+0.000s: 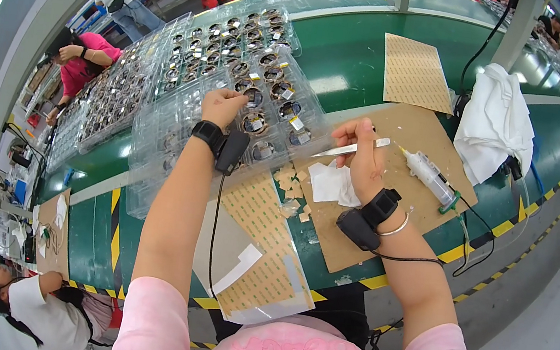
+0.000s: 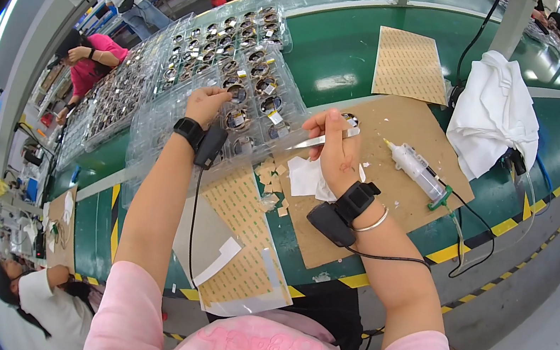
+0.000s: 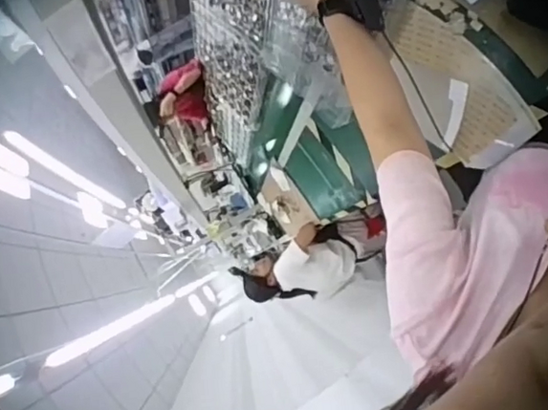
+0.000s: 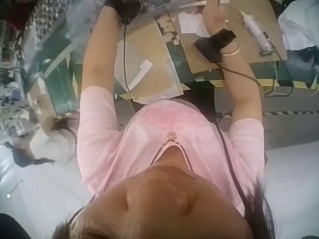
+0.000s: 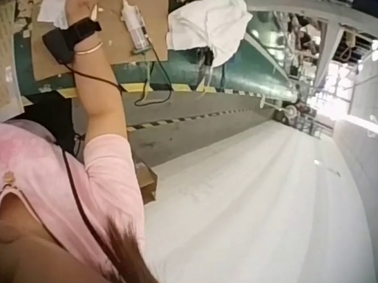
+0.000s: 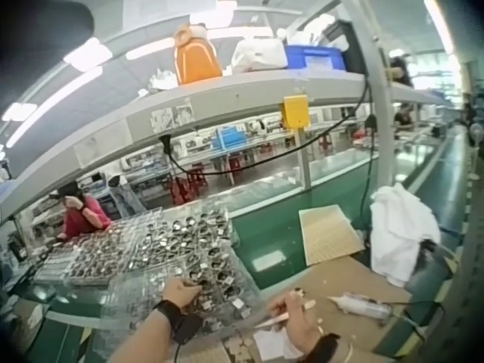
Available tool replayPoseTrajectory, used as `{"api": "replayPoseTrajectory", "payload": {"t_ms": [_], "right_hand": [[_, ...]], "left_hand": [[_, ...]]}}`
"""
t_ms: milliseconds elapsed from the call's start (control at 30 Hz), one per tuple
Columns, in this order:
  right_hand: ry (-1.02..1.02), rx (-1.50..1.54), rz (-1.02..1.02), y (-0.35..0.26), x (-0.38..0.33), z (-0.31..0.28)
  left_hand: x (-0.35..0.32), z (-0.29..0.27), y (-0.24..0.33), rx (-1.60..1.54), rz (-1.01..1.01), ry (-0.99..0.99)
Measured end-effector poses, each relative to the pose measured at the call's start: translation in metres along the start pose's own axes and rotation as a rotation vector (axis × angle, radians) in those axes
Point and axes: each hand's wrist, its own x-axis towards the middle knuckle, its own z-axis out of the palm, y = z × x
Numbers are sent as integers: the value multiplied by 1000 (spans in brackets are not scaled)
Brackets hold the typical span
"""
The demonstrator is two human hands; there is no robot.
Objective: The person picks up a watch component from a tray, peels a small adhesive piece from a sheet, and applies it to the component. Using tweezers, they press down and secure the adhesive and internal parts within the watch casing before setting it aside.
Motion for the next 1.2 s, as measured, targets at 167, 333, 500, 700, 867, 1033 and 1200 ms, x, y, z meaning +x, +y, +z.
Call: {"api": "replayPoseTrajectory", "payload": {"t_ms": [167,333,500,700,867,1033,1200], "right_hand": [[-15,87,58,-14,-13,-9],[-71,306,195,-10,-27,-1],[-243,347,177,17,-39,27],[-525,369,165,54,-65,82],[-559,334,332,89,-91,139],[-754,-216,3,138,-93,174],[-855,-459,-363,201,-76,196]], "left_hand": [[-62,-29,42,-533,62,14],[-163,-57,79,-1040,-74,-147],[-230,-78,24,-917,-71,-464],[-271,-75,-61,-831,-44,-411],[-261,-66,-138,-805,25,-353],[-233,-48,-205,-719,13,-325],[-209,-26,-259,-704,81,-338]]}}
